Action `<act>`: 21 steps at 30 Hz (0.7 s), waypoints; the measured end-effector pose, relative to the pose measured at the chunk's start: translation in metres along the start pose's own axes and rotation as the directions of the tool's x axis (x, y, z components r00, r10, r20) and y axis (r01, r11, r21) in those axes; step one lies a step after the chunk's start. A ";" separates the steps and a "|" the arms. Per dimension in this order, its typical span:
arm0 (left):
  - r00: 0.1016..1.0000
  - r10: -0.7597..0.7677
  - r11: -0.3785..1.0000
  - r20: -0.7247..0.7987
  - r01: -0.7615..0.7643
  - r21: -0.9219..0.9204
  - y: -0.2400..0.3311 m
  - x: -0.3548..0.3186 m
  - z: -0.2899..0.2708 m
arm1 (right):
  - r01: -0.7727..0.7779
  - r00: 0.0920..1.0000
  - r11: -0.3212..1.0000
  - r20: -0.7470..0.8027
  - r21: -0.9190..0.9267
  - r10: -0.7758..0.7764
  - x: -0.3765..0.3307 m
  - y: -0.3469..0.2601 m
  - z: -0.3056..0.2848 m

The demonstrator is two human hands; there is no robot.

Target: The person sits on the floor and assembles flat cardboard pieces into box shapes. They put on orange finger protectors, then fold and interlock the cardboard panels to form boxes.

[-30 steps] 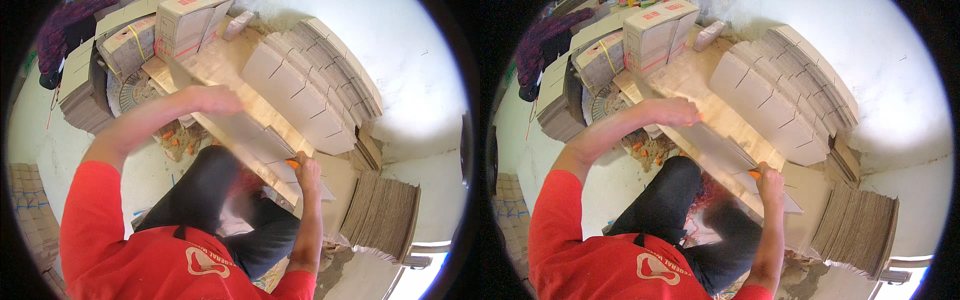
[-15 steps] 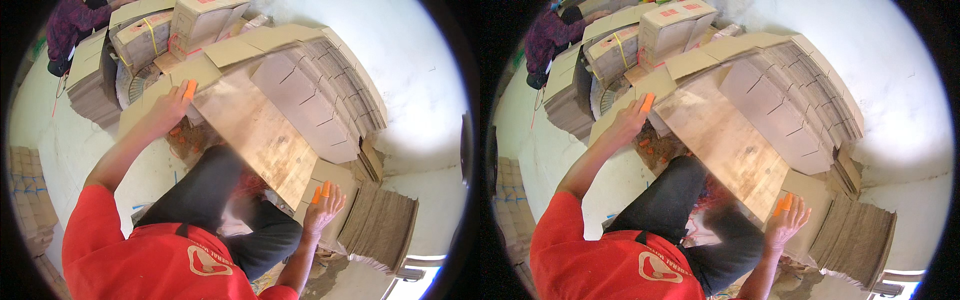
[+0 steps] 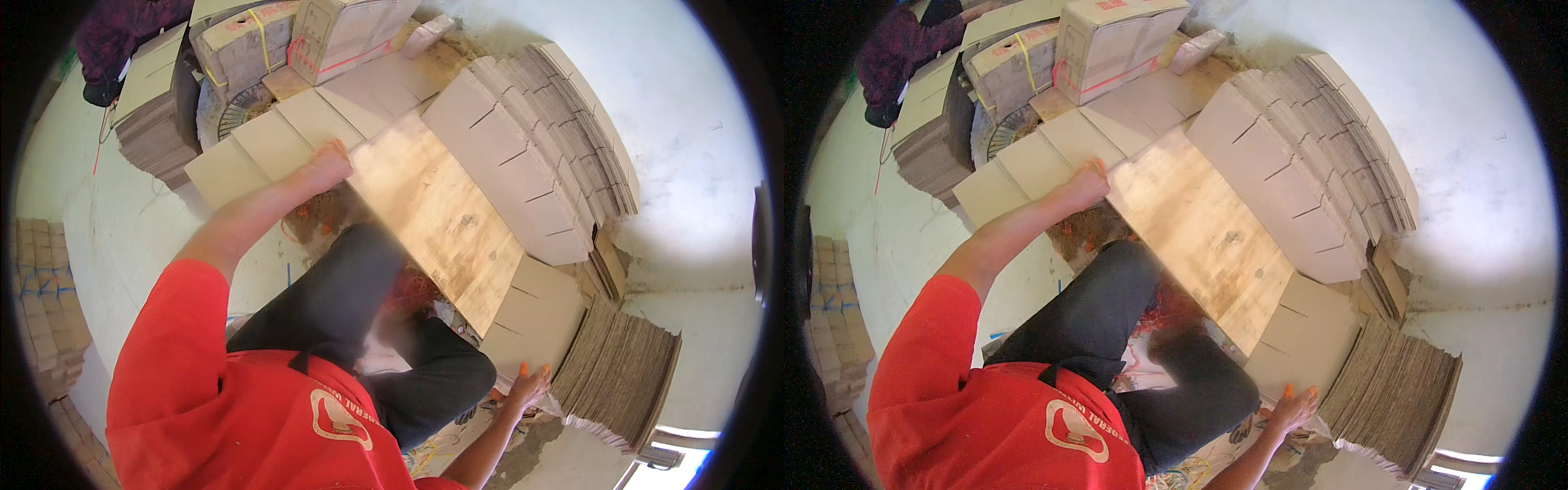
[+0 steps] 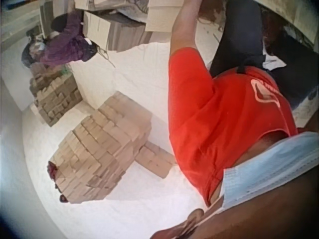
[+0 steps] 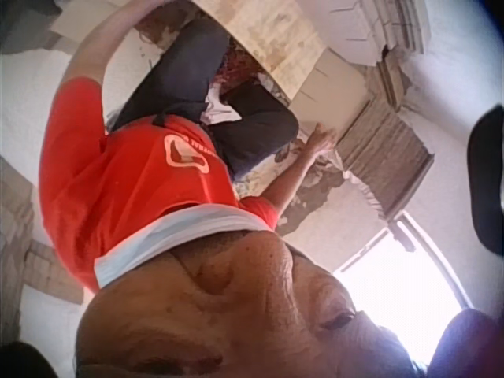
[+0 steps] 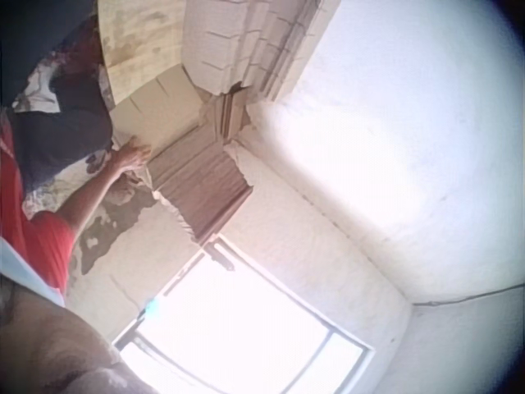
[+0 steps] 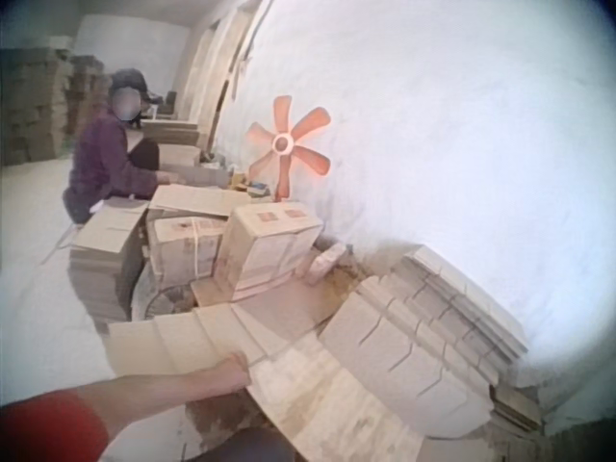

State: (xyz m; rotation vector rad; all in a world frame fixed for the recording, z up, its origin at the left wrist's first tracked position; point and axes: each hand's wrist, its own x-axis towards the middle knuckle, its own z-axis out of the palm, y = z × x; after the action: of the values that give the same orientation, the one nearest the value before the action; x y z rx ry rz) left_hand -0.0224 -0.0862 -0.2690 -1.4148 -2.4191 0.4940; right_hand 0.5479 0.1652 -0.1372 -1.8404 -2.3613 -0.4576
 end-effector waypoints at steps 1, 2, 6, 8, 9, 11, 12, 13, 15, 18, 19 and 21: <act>0.998 -0.005 0.999 -0.070 0.009 0.045 0.004 0.000 0.005 | -0.023 1.000 1.000 0.018 0.018 0.023 0.003 0.009 0.007; 0.991 -0.008 0.995 -0.131 0.021 0.095 0.005 -0.005 0.007 | -0.041 0.998 0.998 0.043 0.039 0.040 0.004 0.003 0.005; 0.989 0.014 0.999 -0.144 -0.009 0.034 -0.004 -0.020 0.012 | -0.074 0.977 0.997 0.201 0.025 0.068 0.015 -0.007 -0.003; 0.995 0.069 0.993 -0.068 -0.075 -0.092 -0.006 -0.017 0.002 | 0.057 0.998 0.998 -0.016 0.001 -0.057 0.012 0.032 0.038; 0.997 0.036 0.974 -0.070 -0.050 -0.222 -0.007 -0.017 -0.006 | 0.125 0.981 0.989 -0.141 -0.077 -0.135 0.012 0.041 0.051; 0.998 -0.043 0.935 -0.042 0.025 -0.354 -0.006 -0.024 -0.023 | 0.081 0.995 0.994 -0.048 -0.071 -0.085 0.017 0.035 0.046; 0.997 -0.076 0.931 -0.025 0.062 -0.360 -0.001 -0.027 -0.036 | 0.042 0.999 0.996 -0.007 -0.074 -0.043 0.018 0.032 0.040; 0.995 -0.099 0.925 -0.020 0.085 -0.370 0.008 -0.030 -0.049 | 0.096 0.994 0.992 -0.046 -0.087 -0.101 0.022 0.045 0.046; 0.995 -0.096 0.864 -0.013 0.077 -0.498 0.028 -0.043 -0.070 | 0.025 1.000 0.998 0.018 -0.057 -0.024 0.028 0.041 0.038; 0.986 -0.162 0.667 -0.025 0.091 -0.739 0.066 -0.064 -0.078 | -0.040 0.999 0.999 0.027 0.024 0.039 0.035 0.033 0.024; 0.988 -0.153 0.656 0.011 0.110 -0.747 0.071 -0.070 -0.073 | -0.058 0.998 0.997 0.014 0.059 0.057 0.037 0.033 0.021; 0.992 -0.115 0.642 0.048 0.111 -0.759 0.065 -0.072 -0.074 | -0.135 0.991 0.979 0.013 0.154 0.134 0.044 0.043 0.021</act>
State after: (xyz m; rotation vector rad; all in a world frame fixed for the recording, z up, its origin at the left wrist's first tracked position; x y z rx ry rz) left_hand 0.0927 -0.1090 -0.2363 -1.4874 -2.8227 -0.6746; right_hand 0.5800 0.2217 -0.1378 -1.9127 -2.1864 -0.2498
